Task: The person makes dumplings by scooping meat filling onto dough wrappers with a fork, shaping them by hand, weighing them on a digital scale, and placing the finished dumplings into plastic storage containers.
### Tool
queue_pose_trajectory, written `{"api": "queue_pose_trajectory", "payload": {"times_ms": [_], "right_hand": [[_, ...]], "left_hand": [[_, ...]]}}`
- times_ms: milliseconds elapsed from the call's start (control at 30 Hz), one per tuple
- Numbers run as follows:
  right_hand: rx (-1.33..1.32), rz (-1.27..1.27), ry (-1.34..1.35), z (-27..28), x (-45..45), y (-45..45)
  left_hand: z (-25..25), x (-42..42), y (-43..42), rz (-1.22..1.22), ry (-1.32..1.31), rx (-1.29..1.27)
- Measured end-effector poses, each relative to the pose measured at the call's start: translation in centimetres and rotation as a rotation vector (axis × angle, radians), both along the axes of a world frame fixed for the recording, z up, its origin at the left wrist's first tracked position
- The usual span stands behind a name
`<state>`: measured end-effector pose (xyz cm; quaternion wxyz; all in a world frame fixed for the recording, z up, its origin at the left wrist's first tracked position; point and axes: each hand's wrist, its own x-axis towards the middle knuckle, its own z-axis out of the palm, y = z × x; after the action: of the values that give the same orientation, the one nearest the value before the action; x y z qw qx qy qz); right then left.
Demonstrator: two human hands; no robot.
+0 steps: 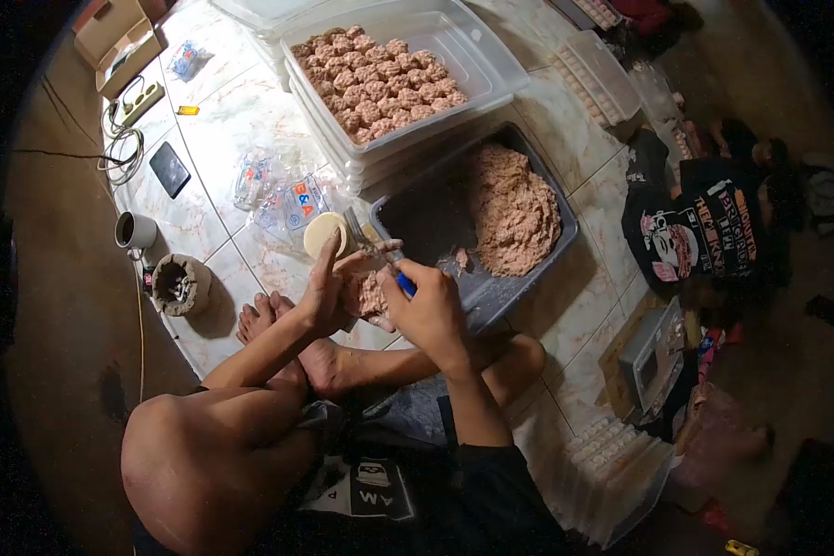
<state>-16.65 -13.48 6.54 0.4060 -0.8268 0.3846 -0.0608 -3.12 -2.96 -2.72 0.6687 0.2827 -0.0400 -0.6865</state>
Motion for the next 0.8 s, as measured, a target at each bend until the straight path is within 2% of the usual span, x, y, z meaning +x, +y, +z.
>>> {"api": "queue_pose_trajectory", "payload": {"times_ms": [33,167,233,300,333,433,467,567,633,700,733,800], "right_hand": [[0.009,0.029,0.044,0.3,0.2,-0.1],[0.182,0.024,-0.392,2.6,-1.6,0.3],[0.245,0.017,-0.337,2.5,-1.4,-0.4],[0.248,0.003,-0.260,-0.5,-0.3,-1.7],[0.216,0.023,-0.226,-3.1,-0.5,-2.6],[-0.513,-0.248,-0.371,-5.1,-1.2,-1.5],[-0.513,-0.276,-0.399,-6.1,-2.3,-1.2],[0.090,-0.333,-0.523,-9.2,-4.5,2.4],[0.545,-0.304,-0.657,-10.0,-4.2,4.6],[0.670,-0.297,-0.675,-8.5,-3.6,5.2],[0.500,-0.147,-0.608,-8.4,-3.8,4.8],[0.157,0.145,-0.472,-8.0,-4.2,3.1]], "left_hand": [[0.9,0.2,0.4,-0.016,0.003,-0.044],[4.6,1.9,2.1,-0.161,0.018,-0.234],[1.6,2.0,1.0,-0.147,-0.116,-0.195],[-3.3,1.4,0.0,-0.139,-0.725,-0.221],[-2.7,0.7,-0.2,-0.004,-0.713,-0.111],[-3.4,1.4,-0.8,0.445,-1.045,-0.173],[-3.6,2.3,-0.4,0.389,-1.241,-0.132],[-0.1,2.6,0.7,0.425,-1.613,-0.075],[1.0,1.9,0.7,0.464,-1.565,-0.075],[2.9,1.5,0.7,0.465,-1.468,-0.105],[2.9,1.7,0.9,0.301,-1.416,-0.150],[2.6,1.0,1.0,0.221,-1.498,-0.094]]}}
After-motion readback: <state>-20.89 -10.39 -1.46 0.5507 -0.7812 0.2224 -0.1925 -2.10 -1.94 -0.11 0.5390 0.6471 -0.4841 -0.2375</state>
